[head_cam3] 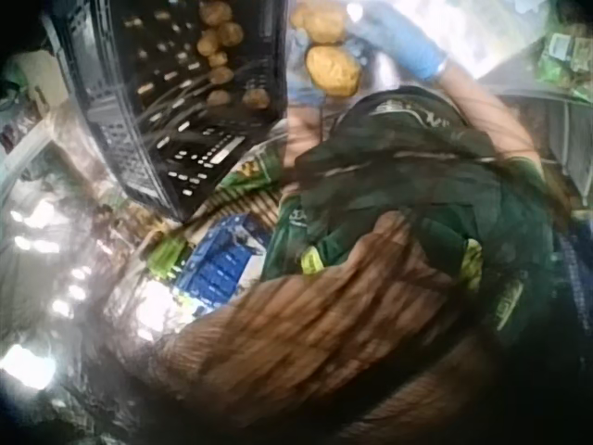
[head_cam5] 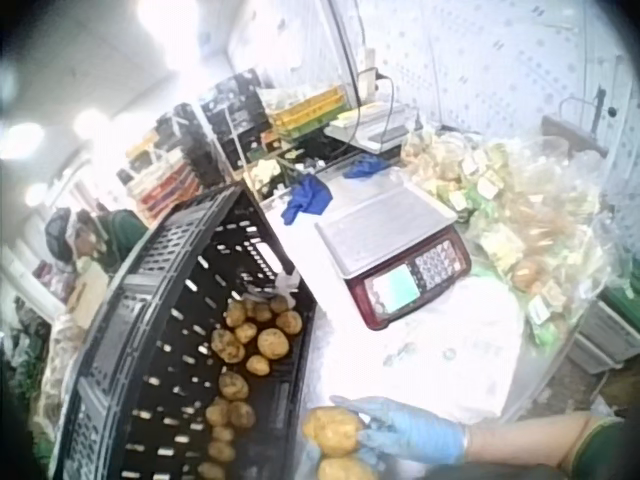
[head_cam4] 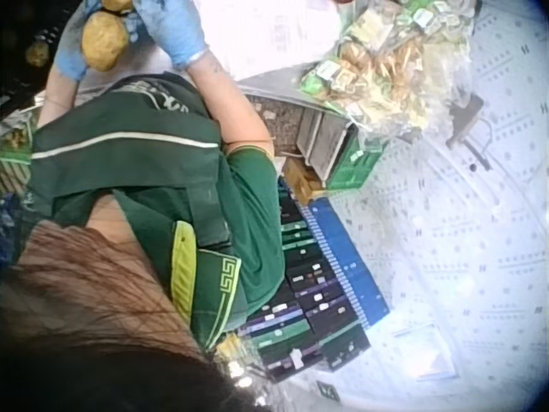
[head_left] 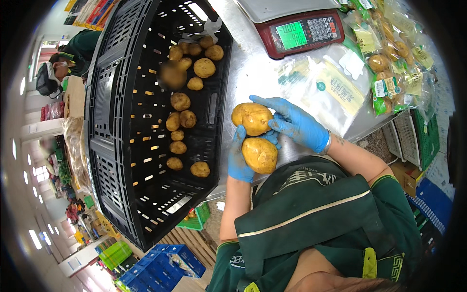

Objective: The person places potatoes from a crate into plastic bags, weighs the bags on a scale, and sets the filled bags aside.

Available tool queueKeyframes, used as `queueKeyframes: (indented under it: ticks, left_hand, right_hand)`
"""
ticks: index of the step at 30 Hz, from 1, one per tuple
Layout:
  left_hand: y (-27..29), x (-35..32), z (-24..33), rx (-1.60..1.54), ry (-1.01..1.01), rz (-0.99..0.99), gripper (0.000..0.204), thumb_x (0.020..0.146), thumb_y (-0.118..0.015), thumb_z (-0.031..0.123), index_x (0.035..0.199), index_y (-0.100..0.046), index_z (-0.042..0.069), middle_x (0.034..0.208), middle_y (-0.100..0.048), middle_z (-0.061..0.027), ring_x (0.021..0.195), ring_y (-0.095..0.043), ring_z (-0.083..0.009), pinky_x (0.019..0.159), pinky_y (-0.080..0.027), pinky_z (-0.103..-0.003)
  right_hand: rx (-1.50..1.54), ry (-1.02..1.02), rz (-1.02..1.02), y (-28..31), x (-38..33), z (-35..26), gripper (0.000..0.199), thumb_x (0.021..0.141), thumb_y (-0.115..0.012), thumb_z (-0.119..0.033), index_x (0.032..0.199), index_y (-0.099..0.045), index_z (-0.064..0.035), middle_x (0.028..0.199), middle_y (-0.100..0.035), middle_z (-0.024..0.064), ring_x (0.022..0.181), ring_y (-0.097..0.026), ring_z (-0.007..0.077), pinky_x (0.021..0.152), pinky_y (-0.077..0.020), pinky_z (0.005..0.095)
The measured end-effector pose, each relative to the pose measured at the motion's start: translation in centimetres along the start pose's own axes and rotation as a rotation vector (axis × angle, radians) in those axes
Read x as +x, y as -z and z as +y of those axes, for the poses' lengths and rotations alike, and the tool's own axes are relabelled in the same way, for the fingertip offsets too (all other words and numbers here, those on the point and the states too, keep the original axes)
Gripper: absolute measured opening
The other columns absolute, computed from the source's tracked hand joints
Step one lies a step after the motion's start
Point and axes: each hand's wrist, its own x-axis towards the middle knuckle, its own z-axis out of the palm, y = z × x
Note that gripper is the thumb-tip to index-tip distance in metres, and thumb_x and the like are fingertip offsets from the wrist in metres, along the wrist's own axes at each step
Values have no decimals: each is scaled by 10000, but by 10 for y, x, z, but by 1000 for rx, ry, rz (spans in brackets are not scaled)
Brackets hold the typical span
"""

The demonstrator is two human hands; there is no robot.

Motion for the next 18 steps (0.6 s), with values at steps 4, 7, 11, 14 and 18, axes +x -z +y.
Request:
queueKeyframes:
  ticks: [4, 7, 11, 14, 18]
  left_hand:
    - [-6, -2, -1, 146, -81, 99, 691, 884, -596, 476, 1359, -403, 13, 1264, -541, -218, 1084, -602, -354, 854, -546, -509]
    - [-11, -3, 0, 220, -129, 130, 680, 885, -602, 459, 1371, -395, 30, 1299, -521, -208, 1107, -592, -344, 896, -529, -509]
    - [-13, -2, 8, 470, -248, 135, 648, 875, -631, 389, 1370, -383, 52, 1286, -521, -191, 1141, -572, -344, 914, -528, -500]
    - [-15, -4, 11, 475, -223, 163, 662, 861, -650, 364, 1364, -373, 37, 1181, -570, -207, 1057, -610, -354, 862, -549, -484]
    - [13, -5, 11, 321, -89, 13, 697, 876, -612, 416, 1366, -350, -3, 1016, -610, -234, 863, -637, -359, 758, -550, -460]
  right_hand:
    - [-277, 15, 15, 3, 3, -21, 588, 876, -625, -243, 1421, -440, -119, 1227, -603, 72, 805, -597, 123, 769, -515, 272]
    - [-529, -3, -24, 8, 10, -34, 592, 830, -647, -222, 1395, -483, -161, 1151, -643, 118, 741, -628, 153, 743, -532, 298]
    - [-732, -29, -92, 9, 19, -37, 608, 795, -662, -233, 1380, -504, -186, 952, -682, 135, 673, -645, 224, 712, -540, 321]
    - [-872, -41, -112, 4, 22, -42, 584, 788, -657, -238, 1356, -531, -187, 897, -687, 134, 694, -653, 269, 710, -540, 330]
    - [-933, 156, -75, 11, 30, -4, 486, 814, -619, -196, 1298, -587, -168, 912, -688, 137, 758, -661, 298, 728, -540, 341]
